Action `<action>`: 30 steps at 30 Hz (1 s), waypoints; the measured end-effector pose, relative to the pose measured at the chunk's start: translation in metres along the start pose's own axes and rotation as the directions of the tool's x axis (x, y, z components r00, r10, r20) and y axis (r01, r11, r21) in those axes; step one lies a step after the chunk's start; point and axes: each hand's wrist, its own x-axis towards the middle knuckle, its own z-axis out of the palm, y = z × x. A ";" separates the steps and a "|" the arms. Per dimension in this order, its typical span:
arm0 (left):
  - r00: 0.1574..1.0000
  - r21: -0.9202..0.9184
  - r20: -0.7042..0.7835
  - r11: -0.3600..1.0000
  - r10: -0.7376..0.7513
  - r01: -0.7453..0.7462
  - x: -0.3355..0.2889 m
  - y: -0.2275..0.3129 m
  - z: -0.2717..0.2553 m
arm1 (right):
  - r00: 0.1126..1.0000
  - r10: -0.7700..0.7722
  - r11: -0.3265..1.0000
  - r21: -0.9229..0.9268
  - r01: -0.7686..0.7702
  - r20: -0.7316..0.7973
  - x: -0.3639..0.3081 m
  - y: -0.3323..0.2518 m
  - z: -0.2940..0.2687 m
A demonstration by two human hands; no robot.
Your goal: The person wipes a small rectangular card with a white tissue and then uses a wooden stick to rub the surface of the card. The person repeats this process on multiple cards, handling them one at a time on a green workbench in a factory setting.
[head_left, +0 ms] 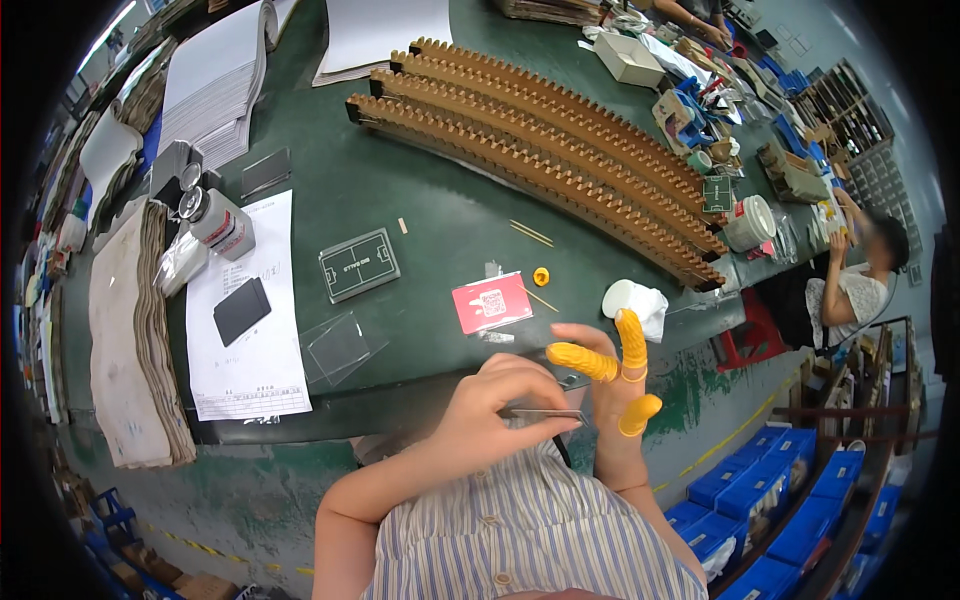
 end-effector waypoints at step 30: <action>0.809 0.015 -0.587 1.000 0.007 0.002 -0.120 -0.012 -0.094 | 0.525 -0.342 0.141 -0.510 0.848 0.779 0.248 0.084 0.279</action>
